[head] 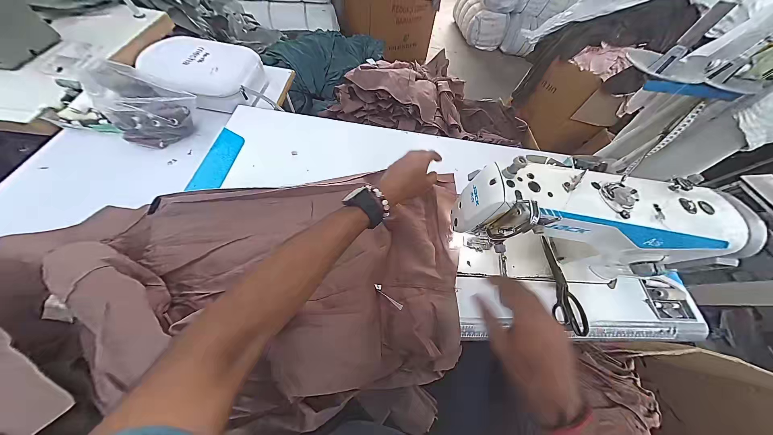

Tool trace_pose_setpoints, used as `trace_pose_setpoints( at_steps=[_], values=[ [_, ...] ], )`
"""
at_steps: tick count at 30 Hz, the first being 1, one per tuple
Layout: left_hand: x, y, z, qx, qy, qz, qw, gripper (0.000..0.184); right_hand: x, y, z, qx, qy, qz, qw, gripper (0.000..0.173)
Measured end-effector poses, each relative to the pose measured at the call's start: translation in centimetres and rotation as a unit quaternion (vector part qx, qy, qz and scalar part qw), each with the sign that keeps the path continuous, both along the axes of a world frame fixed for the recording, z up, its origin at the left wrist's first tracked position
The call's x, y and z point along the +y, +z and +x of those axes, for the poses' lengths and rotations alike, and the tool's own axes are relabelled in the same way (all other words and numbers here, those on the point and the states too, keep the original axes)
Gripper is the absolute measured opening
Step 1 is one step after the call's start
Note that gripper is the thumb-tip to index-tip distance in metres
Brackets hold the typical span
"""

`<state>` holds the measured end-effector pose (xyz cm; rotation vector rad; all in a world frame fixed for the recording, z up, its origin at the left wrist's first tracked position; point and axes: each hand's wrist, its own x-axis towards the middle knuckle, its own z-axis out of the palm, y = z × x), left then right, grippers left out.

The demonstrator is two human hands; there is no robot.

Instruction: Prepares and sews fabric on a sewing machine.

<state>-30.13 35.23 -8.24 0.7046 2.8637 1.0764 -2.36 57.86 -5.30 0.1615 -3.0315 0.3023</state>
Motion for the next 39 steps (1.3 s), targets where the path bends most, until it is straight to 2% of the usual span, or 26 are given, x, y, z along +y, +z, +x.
trace_pose_setpoints(
  at_steps=[1,3,5,7,8,10,12,13,15,17,20,21,22,23,24,25,26,28,31,35,39],
  values=[
    [0.2,-2.3,-1.3,-0.012,-0.035,-0.023,0.999,0.046,-2.9,-1.8,0.9,0.018,0.085,-0.038,0.995,0.050],
    [-1.3,-6.7,-2.3,0.016,-0.053,-0.108,0.993,0.058,-5.8,-7.8,2.6,0.033,0.197,-0.006,0.980,0.069],
    [-4.3,-9.2,-1.1,0.106,-0.022,-0.164,0.981,0.058,-5.6,-12.9,4.5,0.098,0.219,0.025,0.970,0.057],
    [-6.9,-9.2,1.6,0.125,-0.003,-0.172,0.977,0.060,-4.5,-15.2,6.5,0.192,0.231,-0.043,0.953,0.041],
    [-7.9,-9.0,4.5,0.117,-0.007,-0.182,0.976,0.060,-4.5,-15.8,7.9,0.206,0.249,-0.067,0.944,0.030],
    [-8.6,-8.3,10.7,0.104,-0.022,-0.193,0.975,0.059,-5.7,-17.4,9.2,0.111,0.257,-0.074,0.957,0.019],
    [-8.4,-8.3,17.1,0.087,-0.053,-0.206,0.973,0.061,-8.4,-18.2,8.5,-0.132,0.191,-0.070,0.970,0.024],
    [-8.0,-8.5,19.6,0.087,-0.065,-0.206,0.972,0.061,-9.6,-18.0,6.8,-0.296,0.153,-0.060,0.941,0.031],
    [-7.0,-8.4,22.7,0.080,-0.066,-0.180,0.978,0.058,-10.9,-17.3,4.8,-0.477,0.116,-0.090,0.866,0.041],
    [-4.9,-7.4,23.1,0.081,-0.016,-0.136,0.987,0.050,-12.3,-15.0,3.7,-0.558,0.110,-0.093,0.817,0.044],
    [-1.2,-6.2,20.2,0.069,0.057,-0.120,0.989,0.038,-14.9,-11.2,3.0,-0.565,0.150,-0.060,0.809,0.038],
    [-0.2,-6.3,19.0,0.055,0.062,-0.114,0.990,0.039,-14.7,-9.4,2.7,-0.568,0.192,-0.052,0.799,0.032],
    [0.5,-6.6,18.1,0.040,0.059,-0.111,0.991,0.041,-13.8,-7.7,2.6,-0.557,0.223,-0.069,0.797,0.030],
    [0.8,-7.1,17.4,0.029,0.048,-0.108,0.993,0.044,-12.4,-6.4,2.8,-0.514,0.221,-0.112,0.821,0.031],
    [0.8,-7.4,16.9,0.027,0.032,-0.101,0.994,0.043,-10.9,-5.6,3.2,-0.417,0.180,-0.172,0.874,0.032],
    [0.6,-7.8,16.5,0.033,0.012,-0.091,0.995,0.043,-9.8,-6.1,3.5,-0.246,0.106,-0.225,0.937,0.030],
    [0.3,-8.2,16.3,0.042,-0.005,-0.083,0.996,0.041,-8.8,-6.8,2.7,-0.102,0.025,-0.247,0.963,0.027],
    [-0.2,-8.4,16.6,0.053,-0.027,-0.075,0.995,0.038,-6.7,-8.3,0.1,0.051,-0.090,-0.239,0.966,0.026],
    [0.2,-8.4,16.4,0.079,-0.052,-0.082,0.992,0.035,-4.9,-10.2,-2.9,0.079,-0.150,-0.245,0.955,0.035],
    [0.4,-8.0,16.1,0.119,-0.066,-0.099,0.986,0.031,-5.6,-10.2,-3.9,0.071,-0.133,-0.217,0.965,0.038],
    [0.2,-7.6,16.0,0.219,-0.104,-0.089,0.966,0.019,-5.6,-10.3,-4.1,0.071,-0.130,-0.250,0.957,0.037]
  ],
)
